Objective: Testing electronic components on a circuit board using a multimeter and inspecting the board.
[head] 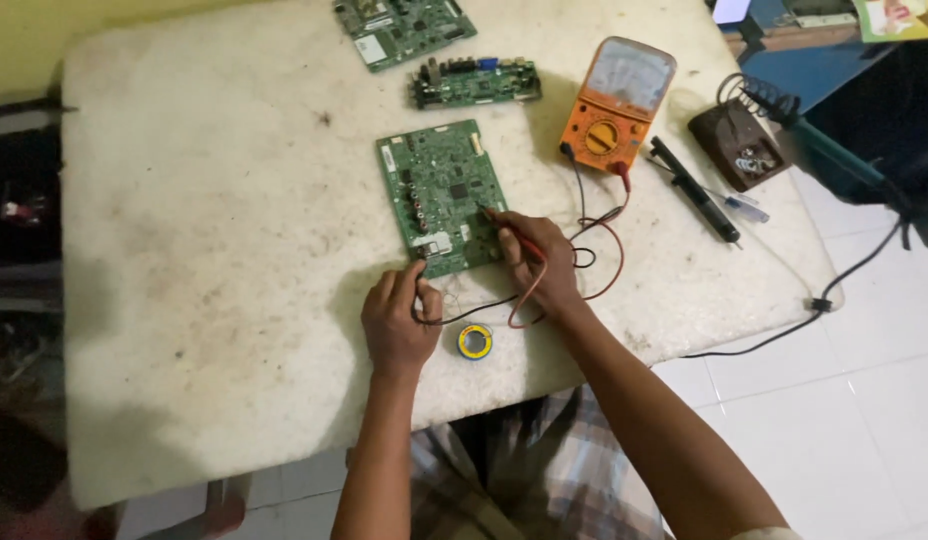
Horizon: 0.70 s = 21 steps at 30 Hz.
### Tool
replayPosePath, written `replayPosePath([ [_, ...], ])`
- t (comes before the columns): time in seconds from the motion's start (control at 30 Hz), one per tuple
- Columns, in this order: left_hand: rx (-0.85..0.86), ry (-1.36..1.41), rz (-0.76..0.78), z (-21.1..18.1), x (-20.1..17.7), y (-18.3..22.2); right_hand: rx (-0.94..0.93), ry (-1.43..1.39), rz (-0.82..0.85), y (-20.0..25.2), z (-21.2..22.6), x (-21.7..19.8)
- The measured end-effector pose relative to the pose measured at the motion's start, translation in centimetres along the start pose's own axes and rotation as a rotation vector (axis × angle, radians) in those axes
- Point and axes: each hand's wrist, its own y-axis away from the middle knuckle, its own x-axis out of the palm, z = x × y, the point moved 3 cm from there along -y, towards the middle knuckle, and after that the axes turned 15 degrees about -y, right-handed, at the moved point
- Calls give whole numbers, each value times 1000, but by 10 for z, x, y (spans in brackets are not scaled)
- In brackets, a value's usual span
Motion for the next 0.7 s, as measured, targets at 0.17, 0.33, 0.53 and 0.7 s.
replayPosePath([
  [0.17,-37,-2,-17,1,3,3,42,-7,1,4,-12,3],
  [0.33,-34,3,-18,1,8,5,72,3,-7,2,-8,1],
  [0.53,-42,35,-7,-1,5,4,29,-22,-24,4,-8,1],
  [0.7,-42,36,17,0,4,4,44,-28,-37,4,-5,1],
])
